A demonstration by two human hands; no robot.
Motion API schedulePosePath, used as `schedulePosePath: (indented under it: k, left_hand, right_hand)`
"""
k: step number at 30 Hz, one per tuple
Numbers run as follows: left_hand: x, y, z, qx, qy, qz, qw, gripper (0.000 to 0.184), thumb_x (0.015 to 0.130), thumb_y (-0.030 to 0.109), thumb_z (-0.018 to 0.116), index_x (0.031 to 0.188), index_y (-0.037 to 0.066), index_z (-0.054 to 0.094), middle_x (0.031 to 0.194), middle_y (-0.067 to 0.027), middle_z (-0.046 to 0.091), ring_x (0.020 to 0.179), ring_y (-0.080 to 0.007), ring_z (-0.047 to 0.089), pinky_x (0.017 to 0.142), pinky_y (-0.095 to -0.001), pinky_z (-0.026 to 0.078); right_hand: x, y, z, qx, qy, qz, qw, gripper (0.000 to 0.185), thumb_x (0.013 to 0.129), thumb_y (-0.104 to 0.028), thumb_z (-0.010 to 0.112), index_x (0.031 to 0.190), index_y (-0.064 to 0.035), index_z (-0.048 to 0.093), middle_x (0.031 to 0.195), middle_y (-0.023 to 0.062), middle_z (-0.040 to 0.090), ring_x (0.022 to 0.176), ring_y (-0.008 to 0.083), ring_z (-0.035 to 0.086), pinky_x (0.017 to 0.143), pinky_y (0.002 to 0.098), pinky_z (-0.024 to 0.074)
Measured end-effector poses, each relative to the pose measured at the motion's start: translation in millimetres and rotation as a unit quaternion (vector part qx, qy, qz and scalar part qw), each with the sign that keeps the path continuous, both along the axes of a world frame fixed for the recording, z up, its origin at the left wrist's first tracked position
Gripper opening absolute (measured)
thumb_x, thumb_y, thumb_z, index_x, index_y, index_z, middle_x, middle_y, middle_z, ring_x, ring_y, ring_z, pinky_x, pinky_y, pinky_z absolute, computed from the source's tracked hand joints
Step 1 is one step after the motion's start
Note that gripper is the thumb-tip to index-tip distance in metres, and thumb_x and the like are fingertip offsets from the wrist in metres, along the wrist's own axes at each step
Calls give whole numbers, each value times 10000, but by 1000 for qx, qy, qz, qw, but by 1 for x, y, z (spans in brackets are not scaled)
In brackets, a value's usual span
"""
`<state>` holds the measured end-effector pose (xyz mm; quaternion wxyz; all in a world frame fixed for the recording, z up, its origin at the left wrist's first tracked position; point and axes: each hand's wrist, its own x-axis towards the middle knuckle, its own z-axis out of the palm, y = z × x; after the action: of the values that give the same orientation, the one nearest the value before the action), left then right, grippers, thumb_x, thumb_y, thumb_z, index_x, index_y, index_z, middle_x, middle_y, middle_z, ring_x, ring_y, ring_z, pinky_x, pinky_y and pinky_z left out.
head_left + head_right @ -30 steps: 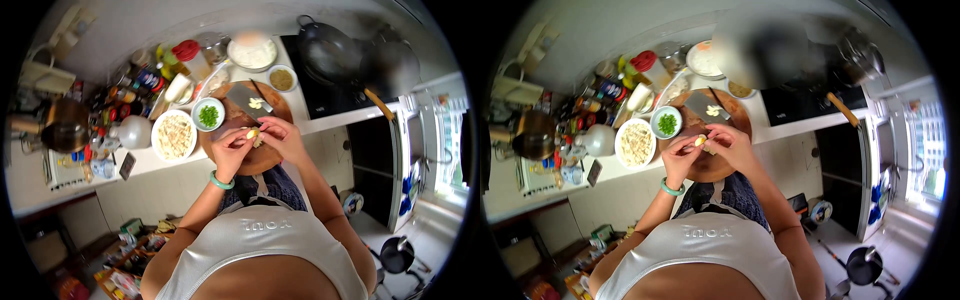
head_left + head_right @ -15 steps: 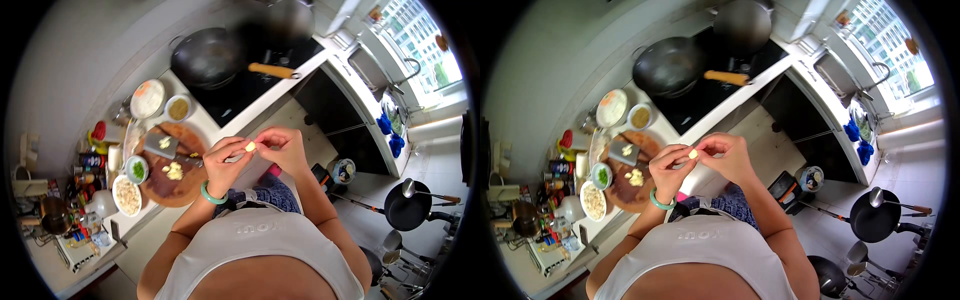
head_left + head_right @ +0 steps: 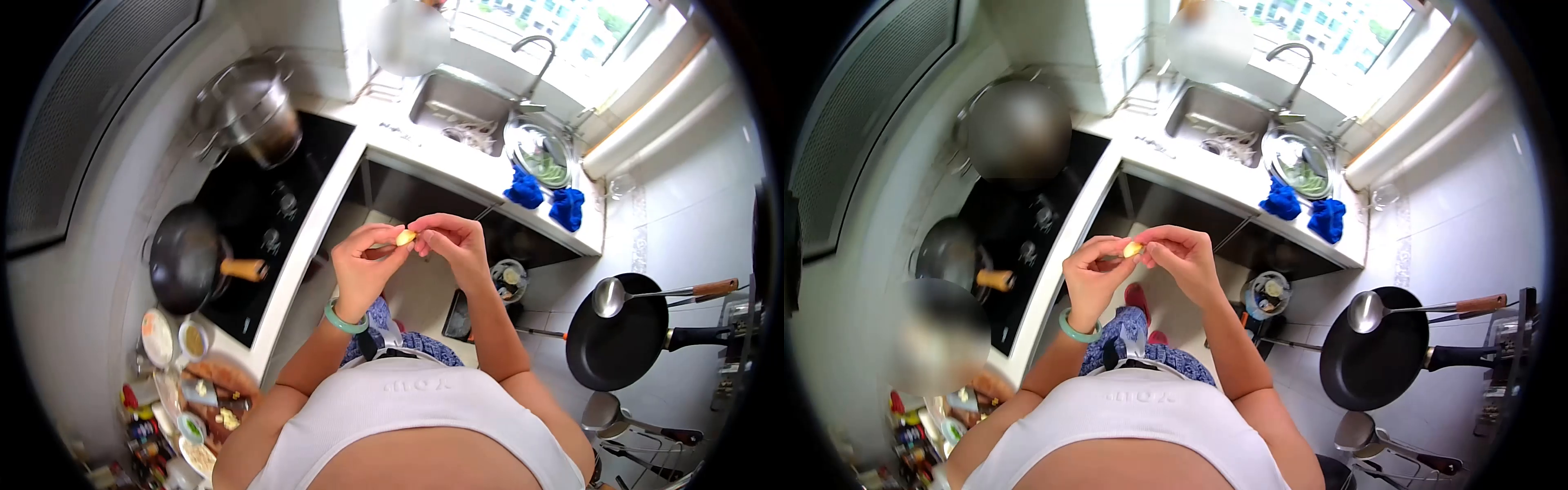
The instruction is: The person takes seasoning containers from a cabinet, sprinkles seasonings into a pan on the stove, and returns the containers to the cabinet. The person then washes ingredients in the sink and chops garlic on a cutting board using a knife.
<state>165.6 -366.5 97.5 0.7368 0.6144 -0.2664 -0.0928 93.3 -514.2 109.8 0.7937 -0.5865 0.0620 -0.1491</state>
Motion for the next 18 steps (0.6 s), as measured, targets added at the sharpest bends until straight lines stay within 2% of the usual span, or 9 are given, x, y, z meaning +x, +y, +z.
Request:
schedulePosePath:
  k: [3, 7, 12, 14, 15, 16, 18]
  left_hand:
    - [38, -72, -11, -7, 17, -53, 998, 226, 759, -67, 720, 978, -22, 691, 952, -86, 675, 849, -144, 675, 742, -239, 567]
    - [89, -165, -23, 21, 14, -92, 995, 224, 758, -27, 737, 977, -31, 689, 923, -84, 683, 819, -143, 682, 738, -247, 571]
    - [160, -271, -51, 62, 4, -187, 980, 264, 769, 2, 723, 1032, 11, 702, 908, -77, 662, 804, -148, 671, 714, -261, 590]
    - [186, -309, -70, 112, -4, -223, 968, 264, 784, 11, 724, 1045, -2, 690, 960, -69, 659, 862, -137, 660, 746, -254, 569]
    - [198, -331, -80, 78, 61, -256, 962, 254, 787, 18, 728, 1037, -3, 690, 953, -70, 678, 848, -134, 663, 741, -255, 560]
    - [206, -348, -89, 75, 183, -282, 939, 276, 795, 21, 723, 1063, -15, 667, 946, -79, 684, 840, -139, 664, 746, -251, 561]
    - [223, -382, -101, 36, 330, -286, 899, 299, 812, 26, 711, 1097, -30, 636, 945, -84, 679, 846, -142, 664, 755, -251, 561]
  right_hand:
    - [21, -55, -7, -26, 23, -85, 996, 182, 818, -28, 716, 987, 32, 685, 922, 71, 695, 801, 91, 643, 674, 194, 509]
    - [63, -141, -26, -98, 30, -199, 975, 174, 812, -12, 708, 982, 28, 694, 894, 72, 704, 781, 91, 645, 693, 203, 515]
    - [119, -250, -52, -164, 111, -205, 959, 246, 788, 2, 708, 1033, 17, 696, 837, 65, 701, 760, 86, 636, 706, 230, 515]
    - [137, -288, -64, -105, 106, -179, 972, 285, 794, 2, 700, 1079, 14, 679, 850, 55, 690, 769, 90, 631, 721, 231, 510]
    - [143, -307, -69, -89, 106, -176, 975, 306, 809, 8, 682, 1114, 18, 659, 849, 39, 676, 778, 96, 627, 733, 229, 505]
    - [149, -329, -80, -78, 103, -196, 972, 344, 780, -33, 714, 1117, 8, 660, 812, 49, 676, 745, 95, 624, 697, 227, 503]
    - [155, -378, -91, -309, 233, -276, 880, 455, 752, -73, 727, 1197, -78, 636, 763, 45, 674, 683, 106, 618, 657, 263, 498]
